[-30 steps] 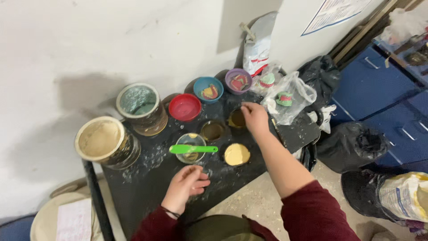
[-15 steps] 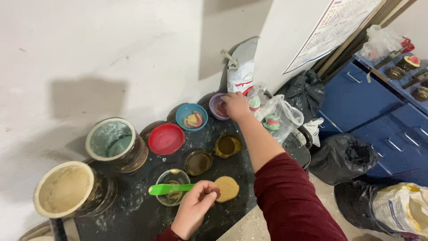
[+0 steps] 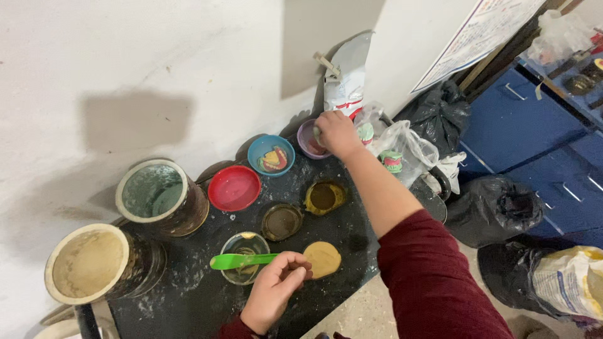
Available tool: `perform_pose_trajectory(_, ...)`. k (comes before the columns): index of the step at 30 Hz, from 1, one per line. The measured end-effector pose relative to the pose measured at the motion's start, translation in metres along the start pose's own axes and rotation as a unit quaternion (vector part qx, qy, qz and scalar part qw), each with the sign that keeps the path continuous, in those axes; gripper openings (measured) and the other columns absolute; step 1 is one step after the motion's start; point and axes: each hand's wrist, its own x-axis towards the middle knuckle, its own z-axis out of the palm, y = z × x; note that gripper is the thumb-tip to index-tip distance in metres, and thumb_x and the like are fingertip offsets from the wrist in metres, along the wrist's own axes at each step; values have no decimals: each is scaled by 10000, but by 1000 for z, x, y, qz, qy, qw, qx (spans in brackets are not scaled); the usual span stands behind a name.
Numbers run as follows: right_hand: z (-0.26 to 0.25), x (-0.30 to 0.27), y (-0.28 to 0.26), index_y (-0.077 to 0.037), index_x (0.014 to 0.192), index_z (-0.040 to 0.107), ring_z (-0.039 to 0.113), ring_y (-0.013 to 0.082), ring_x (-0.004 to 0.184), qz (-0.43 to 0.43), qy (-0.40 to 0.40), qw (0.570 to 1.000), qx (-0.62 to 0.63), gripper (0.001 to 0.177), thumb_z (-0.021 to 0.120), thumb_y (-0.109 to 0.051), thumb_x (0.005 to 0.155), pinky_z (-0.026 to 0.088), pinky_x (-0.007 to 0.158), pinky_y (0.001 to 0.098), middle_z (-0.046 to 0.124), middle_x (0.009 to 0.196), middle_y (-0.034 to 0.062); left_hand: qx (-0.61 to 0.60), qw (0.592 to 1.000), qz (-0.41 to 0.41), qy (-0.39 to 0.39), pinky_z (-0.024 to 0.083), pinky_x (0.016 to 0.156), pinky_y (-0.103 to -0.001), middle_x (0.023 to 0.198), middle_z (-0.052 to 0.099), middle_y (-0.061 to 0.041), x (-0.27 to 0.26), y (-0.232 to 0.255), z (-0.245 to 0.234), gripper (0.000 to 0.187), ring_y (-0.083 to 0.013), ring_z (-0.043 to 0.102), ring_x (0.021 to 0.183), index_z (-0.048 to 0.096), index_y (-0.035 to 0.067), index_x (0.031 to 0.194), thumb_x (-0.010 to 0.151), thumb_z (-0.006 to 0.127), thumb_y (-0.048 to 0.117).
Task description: The person places a pink clay strip onto a yellow dental mold and uses a small tool to press and smooth the clay into the mold's contours. The person repeatedly dips the tool into a small container of liquid and continues shaping the clay within the mold.
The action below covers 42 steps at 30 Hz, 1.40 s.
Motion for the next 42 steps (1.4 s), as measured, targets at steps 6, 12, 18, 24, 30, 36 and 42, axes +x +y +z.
perform_pose_trajectory(6,-20,-15,-6,-69,1109,585,658,496,886,267,-65,950,146,235,703,-180,938,480,690,596,726,1009,221,30,998,-49,23,576,777,-287,1035,792,-63,-22,28,7,178,-175,794,942,736,69,1110,970,641,125)
perform_pose_trajectory(12,-35,-14,-14,-201,1509,529,686,396,1019,253,52,953,159,557,653,-163,967,520,794,523,758,1129,106,36,998,-41,13,582,756,-277,996,793,-35,-33,18,4,160,-151,792,906,742,94,1080,954,655,140)
perform_pose_trajectory(18,-47,-8,-26,-99,1194,618,635,379,939,167,82,977,108,355,759,-96,867,513,587,506,578,1202,128,6,996,-74,46,591,786,-298,1065,802,-94,-53,25,-2,195,-197,800,937,729,49,1121,977,614,111)
perform_pose_trajectory(24,-35,-12,-28,-139,1082,601,665,421,766,200,24,979,36,394,829,-376,864,481,578,537,696,893,127,-2,997,-55,57,589,764,-293,1087,811,-110,-61,2,-18,204,-219,824,931,721,64,1145,966,630,102)
perform_pose_trajectory(30,-37,-20,-32,-128,1020,581,641,403,877,262,2,962,74,288,725,-370,961,446,590,550,662,936,100,-14,995,-63,69,582,792,-321,1083,799,-128,-75,18,-16,206,-245,820,968,728,19,1144,983,630,105)
perform_pose_trajectory(36,-55,-29,-32,-135,1017,575,736,198,699,645,62,633,424,207,735,-235,933,634,558,288,724,920,76,219,973,60,37,550,904,-237,1023,803,34,-63,-9,-11,210,-75,732,935,738,139,1096,901,722,215)
perform_pose_trajectory(42,-85,-136,-32,104,1133,556,779,400,958,611,202,356,678,331,682,-116,920,670,802,429,547,980,156,414,896,157,29,326,1186,-632,1560,358,-393,-38,-4,42,996,-579,378,1427,362,-21,1566,739,898,128)
